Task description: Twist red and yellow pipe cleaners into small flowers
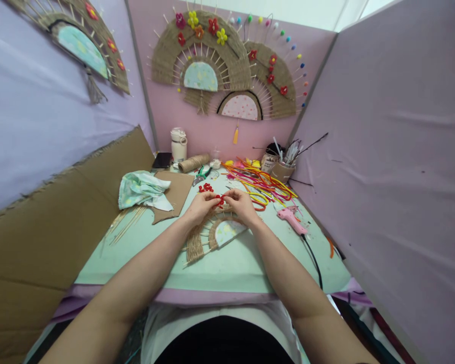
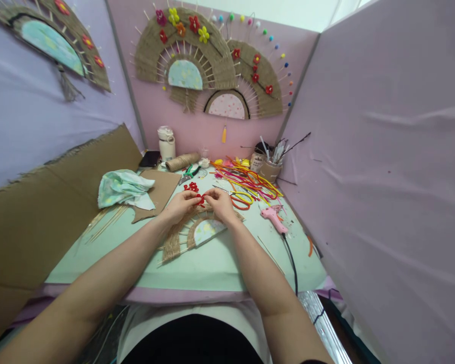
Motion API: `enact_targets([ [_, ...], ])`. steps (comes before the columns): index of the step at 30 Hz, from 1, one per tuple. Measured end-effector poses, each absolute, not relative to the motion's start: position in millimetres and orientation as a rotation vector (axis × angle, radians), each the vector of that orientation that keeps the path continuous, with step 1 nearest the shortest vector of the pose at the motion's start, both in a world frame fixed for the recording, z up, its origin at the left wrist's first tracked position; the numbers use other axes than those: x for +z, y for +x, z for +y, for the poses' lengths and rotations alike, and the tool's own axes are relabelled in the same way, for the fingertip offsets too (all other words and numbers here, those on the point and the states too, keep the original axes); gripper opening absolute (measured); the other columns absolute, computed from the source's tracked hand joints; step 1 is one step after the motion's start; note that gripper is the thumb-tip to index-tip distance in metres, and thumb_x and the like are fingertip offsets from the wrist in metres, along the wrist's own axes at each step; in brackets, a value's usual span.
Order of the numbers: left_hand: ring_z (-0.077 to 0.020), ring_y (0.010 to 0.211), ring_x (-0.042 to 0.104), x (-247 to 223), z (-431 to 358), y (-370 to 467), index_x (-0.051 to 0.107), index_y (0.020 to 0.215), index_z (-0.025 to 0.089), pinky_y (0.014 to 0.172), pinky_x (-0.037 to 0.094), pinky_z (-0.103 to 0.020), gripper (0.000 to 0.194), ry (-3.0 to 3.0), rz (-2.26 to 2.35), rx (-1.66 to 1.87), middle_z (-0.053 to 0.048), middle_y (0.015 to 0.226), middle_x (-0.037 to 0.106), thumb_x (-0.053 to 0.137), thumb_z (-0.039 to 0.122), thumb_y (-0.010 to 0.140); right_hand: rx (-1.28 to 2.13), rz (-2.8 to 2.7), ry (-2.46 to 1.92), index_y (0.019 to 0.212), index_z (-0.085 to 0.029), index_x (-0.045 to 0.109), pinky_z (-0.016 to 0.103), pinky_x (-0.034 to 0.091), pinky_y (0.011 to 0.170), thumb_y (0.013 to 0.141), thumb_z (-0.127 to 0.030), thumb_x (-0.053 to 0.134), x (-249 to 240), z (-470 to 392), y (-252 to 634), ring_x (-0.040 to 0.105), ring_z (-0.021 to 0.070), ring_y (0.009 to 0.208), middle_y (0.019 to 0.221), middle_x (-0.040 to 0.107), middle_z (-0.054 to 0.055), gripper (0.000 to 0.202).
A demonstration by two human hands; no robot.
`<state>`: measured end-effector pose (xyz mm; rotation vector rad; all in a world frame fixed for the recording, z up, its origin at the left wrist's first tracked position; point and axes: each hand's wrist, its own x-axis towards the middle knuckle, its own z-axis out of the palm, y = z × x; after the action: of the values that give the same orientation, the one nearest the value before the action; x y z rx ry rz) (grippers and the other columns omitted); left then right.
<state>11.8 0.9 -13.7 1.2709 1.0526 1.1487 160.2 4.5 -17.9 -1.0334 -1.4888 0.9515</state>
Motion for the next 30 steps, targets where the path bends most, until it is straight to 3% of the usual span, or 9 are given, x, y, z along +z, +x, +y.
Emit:
enact_targets([
  [8, -0.0069, 0.048, 0.047, -17.2, 7.2, 7.7, 0.058, 0.075, 0.013, 0.047, 0.031, -0.020, 0.034, 1.230, 0.989, 1.170, 0.002, 0.056, 0.056, 0.076, 0.035, 0.056, 1.040, -1.429, -1.044, 0.079, -0.017, 0.062, 0.023, 0.039, 0.057, 0.067, -0.031, 0.062, -14.8, 7.2, 166.4, 0.053, 0.0113, 0.064, 0.072, 0.063, 0.001, 0.018],
  [17, -0.0076, 0.050, 0.048, -11.3, 1.8, 8.3, 0.060, 0.075, 0.013, 0.050, 0.034, -0.022, 0.032, 1.288, 1.010, 1.120, 0.001, 0.059, 0.060, 0.075, 0.035, 0.056, 1.585, -1.175, -0.946, 0.072, -0.015, 0.060, 0.020, 0.035, 0.052, 0.062, -0.033, 0.071, -11.4, 2.8, 169.4, 0.045, 0.0070, 0.055, 0.058, 0.051, -0.004, 0.023],
  [30, -0.0068, 0.054, 0.050, -8.1, 1.9, 4.5, 0.058, 0.078, 0.013, 0.050, 0.034, -0.019, 0.033, 1.211, 0.883, 0.992, 0.000, 0.064, 0.058, 0.076, 0.032, 0.057, 1.586, -1.299, -0.797, 0.069, -0.016, 0.054, 0.019, 0.035, 0.053, 0.065, -0.043, 0.071, -13.7, 1.4, 165.7, 0.041, 0.0048, 0.051, 0.055, 0.045, -0.007, 0.032],
])
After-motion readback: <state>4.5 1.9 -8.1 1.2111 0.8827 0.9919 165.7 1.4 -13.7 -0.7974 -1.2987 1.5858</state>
